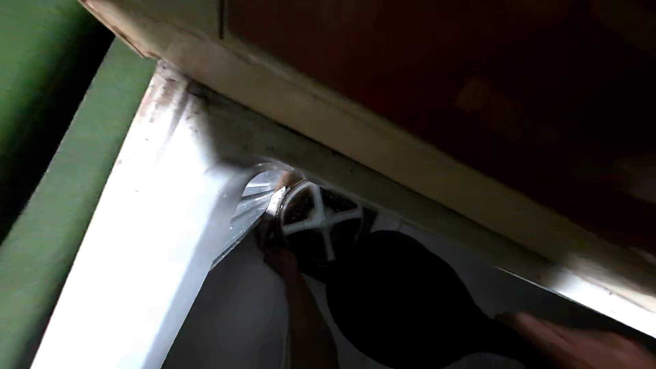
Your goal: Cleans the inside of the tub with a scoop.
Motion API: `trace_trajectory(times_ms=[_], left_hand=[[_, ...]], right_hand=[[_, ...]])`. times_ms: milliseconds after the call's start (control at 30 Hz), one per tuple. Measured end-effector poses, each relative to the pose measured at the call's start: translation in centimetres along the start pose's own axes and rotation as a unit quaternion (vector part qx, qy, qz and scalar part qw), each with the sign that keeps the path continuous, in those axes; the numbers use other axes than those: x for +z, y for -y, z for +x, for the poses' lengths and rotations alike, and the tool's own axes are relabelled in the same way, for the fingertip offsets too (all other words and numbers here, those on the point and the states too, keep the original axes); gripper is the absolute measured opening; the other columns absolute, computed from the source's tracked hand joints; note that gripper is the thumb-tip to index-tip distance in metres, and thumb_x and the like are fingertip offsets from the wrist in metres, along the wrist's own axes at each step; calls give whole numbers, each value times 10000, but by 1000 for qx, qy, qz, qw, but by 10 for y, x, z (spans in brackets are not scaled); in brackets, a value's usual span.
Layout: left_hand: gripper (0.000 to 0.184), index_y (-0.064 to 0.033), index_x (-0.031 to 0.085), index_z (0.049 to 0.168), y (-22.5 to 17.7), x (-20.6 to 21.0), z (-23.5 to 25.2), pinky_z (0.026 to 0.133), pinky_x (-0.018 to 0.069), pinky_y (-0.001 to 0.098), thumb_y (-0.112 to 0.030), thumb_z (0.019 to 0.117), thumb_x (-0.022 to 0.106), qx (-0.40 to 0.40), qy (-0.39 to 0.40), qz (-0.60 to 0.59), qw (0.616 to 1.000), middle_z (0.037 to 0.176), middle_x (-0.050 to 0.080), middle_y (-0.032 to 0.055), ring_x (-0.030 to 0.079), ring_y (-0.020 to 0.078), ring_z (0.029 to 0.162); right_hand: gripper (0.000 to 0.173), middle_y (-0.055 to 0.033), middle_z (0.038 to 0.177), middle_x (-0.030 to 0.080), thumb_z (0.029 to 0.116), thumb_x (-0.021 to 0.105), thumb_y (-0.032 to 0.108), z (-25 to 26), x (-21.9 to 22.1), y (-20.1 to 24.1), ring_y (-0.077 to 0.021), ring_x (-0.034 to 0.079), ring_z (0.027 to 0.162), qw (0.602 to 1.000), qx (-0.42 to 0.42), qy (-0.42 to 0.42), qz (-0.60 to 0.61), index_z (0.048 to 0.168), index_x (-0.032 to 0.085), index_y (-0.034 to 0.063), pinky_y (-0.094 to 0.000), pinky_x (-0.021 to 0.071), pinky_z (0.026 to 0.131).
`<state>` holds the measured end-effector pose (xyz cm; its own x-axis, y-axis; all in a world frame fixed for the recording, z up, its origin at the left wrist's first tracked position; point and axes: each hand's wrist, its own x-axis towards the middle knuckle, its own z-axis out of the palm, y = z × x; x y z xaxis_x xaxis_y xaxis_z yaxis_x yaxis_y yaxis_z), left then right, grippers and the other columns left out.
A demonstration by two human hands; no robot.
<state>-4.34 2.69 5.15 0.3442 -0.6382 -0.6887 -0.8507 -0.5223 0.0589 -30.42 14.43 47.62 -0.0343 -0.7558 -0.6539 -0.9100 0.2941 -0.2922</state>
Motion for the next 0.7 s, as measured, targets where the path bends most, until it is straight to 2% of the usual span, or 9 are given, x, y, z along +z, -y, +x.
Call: trace_trajectory(times_ms=[100, 167, 233, 300, 367, 467, 533, 633, 700], left_hand=[[522, 73, 489, 1435, -20, 5, -31, 1055, 479, 548, -294, 1064, 474, -5, 85, 128, 988, 1437, 518, 316, 546, 441, 1312], [510, 69, 524, 1407, -19, 40, -24, 1060, 464, 559, -309, 1071, 467, -30, 96, 124, 987, 1465, 505, 291, 522, 420, 1344], [537, 65, 533, 1391, -23, 90, 3, 1063, 460, 572, -345, 1045, 514, -108, -44, -26, 993, 1421, 541, 284, 544, 416, 1313], [514, 43, 563, 1388, -44, 68, 11, 1078, 449, 555, -344, 1052, 524, -103, -42, -97, 989, 1398, 572, 273, 559, 402, 1300], [509, 54, 440, 1486, -68, 9, 18, 1120, 417, 493, -257, 1084, 471, -30, 80, -86, 993, 1482, 508, 260, 509, 359, 1373], [543, 47, 344, 1528, -85, 21, 45, 1119, 414, 531, -205, 1071, 495, 20, 3, -213, 977, 1506, 446, 306, 480, 419, 1373], [610, 6, 312, 1558, -74, 35, 54, 1138, 400, 549, -251, 1045, 519, 27, -16, -140, 990, 1559, 392, 280, 435, 410, 1420], [546, 0, 437, 1521, -38, 27, 19, 1175, 351, 538, -233, 1039, 542, 27, -55, -89, 994, 1553, 420, 278, 414, 405, 1445], [504, 73, 407, 1495, -29, 9, -19, 1157, 384, 498, -169, 1065, 511, -33, -68, -208, 975, 1528, 419, 302, 442, 400, 1410]], right_hand=[[215, -241, 759, 662, 841, 687, -18, 1, 1, -3, -409, 661, 567, 1000, -18, -12, 3, 1041, 628, -70, -509, 506, 456], [199, -243, 764, 666, 856, 677, -14, 1, 2, -3, -407, 667, 576, 1000, -25, -13, 8, 1040, 631, -74, -507, 512, 460], [201, -247, 781, 678, 860, 677, -16, 3, 1, -3, -408, 677, 592, 1000, -22, -12, 11, 1045, 637, -83, -515, 526, 478], [211, -245, 771, 679, 847, 675, -14, 2, 1, -4, -401, 676, 578, 1000, -22, -20, 2, 1042, 642, -88, -503, 524, 468], [215, -251, 769, 679, 845, 668, -15, 2, 2, -3, -401, 676, 575, 1000, -18, -23, 0, 1042, 641, -98, -498, 521, 463], [212, -261, 783, 676, 875, 661, -7, 4, 0, -2, -409, 679, 598, 1000, -11, -7, -1, 1058, 628, -109, -500, 527, 486], [201, -264, 790, 677, 888, 657, -1, 4, -1, -1, -409, 681, 604, 1000, -10, -5, 5, 1056, 624, -106, -500, 532, 493], [201, -260, 779, 678, 881, 653, 0, 4, 0, -4, -404, 678, 590, 999, -17, -30, 1, 1049, 626, -107, -498, 531, 487], [206, -258, 780, 679, 877, 661, 5, 5, 0, -3, -404, 682, 597, 999, -21, -28, -7, 1047, 626, -108, -495, 535, 492]])
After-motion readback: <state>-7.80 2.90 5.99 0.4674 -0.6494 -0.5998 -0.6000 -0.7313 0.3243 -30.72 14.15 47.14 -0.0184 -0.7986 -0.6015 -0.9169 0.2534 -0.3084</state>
